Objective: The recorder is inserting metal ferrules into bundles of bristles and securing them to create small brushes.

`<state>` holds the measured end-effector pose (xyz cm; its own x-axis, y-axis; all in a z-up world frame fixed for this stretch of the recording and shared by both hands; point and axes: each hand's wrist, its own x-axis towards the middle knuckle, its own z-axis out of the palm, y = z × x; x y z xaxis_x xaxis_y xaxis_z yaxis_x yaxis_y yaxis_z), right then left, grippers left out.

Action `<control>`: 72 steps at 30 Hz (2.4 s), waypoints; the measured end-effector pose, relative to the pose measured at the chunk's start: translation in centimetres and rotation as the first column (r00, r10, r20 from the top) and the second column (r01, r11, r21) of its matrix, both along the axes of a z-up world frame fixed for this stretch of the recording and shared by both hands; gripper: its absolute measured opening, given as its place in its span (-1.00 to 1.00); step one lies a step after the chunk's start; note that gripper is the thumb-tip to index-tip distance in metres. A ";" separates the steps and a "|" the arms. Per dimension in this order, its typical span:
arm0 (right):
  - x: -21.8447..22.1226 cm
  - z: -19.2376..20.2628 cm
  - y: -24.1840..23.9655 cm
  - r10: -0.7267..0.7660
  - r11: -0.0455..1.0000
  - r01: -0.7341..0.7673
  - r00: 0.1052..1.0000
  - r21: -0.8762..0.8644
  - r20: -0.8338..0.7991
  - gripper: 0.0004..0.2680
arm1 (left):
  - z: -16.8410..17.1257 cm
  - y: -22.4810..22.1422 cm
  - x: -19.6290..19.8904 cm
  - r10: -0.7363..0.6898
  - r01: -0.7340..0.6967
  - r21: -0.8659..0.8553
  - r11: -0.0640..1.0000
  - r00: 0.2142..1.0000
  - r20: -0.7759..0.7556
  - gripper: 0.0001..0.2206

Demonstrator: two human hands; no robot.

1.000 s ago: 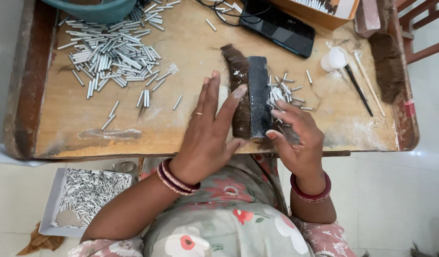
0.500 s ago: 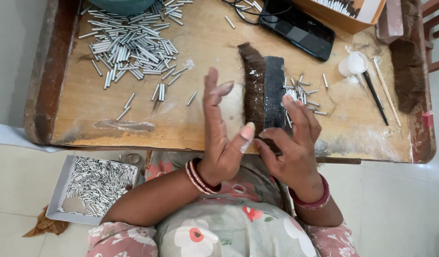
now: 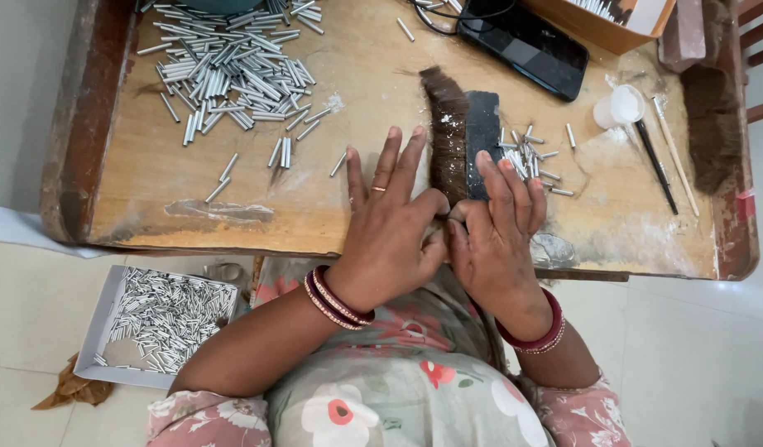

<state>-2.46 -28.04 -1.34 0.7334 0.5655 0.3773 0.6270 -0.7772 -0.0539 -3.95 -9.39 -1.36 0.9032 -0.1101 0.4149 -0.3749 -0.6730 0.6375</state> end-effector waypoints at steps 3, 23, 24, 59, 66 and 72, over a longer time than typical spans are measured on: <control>-0.2 0.0 0.1 -0.017 1.000 0.017 1.000 0.022 0.007 -0.90 | -0.2 -0.3 0.1 0.001 -0.001 0.000 1.000 1.000 0.005 -0.86; -2.9 1.2 -3.1 -0.043 0.954 -0.096 0.894 0.285 0.446 -0.84 | 1.9 -2.4 -2.7 -0.291 0.322 -0.379 0.868 0.947 0.136 -0.89; -2.9 2.1 -2.7 0.005 0.904 -0.139 0.949 0.405 0.315 -0.82 | 1.9 -2.5 -2.7 -0.282 0.337 -0.380 0.861 0.940 0.193 -0.91; -3.1 -2.7 0.6 0.285 0.160 -0.074 0.958 0.984 0.026 -0.79 | 1.3 -1.6 -2.1 -0.407 0.286 -0.743 0.605 0.913 0.020 -0.88; -3.1 -3.3 1.4 0.282 -0.042 -0.090 0.954 0.995 0.098 -0.81 | 0.0 -4.6 -2.9 -0.625 -0.072 -0.991 -0.113 0.780 0.014 -0.87; -2.6 -2.8 1.8 0.059 0.179 -0.220 0.975 0.959 0.213 -0.80 | 0.0 -5.0 -3.5 -0.645 -0.146 -0.980 -0.136 0.764 -0.024 -0.87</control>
<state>-5.02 -26.26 -4.11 0.5976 -0.2261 0.7693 0.7817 -0.0492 -0.6217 -7.49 -14.35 -1.36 0.9667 -0.2559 0.0040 0.2128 0.8125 0.5427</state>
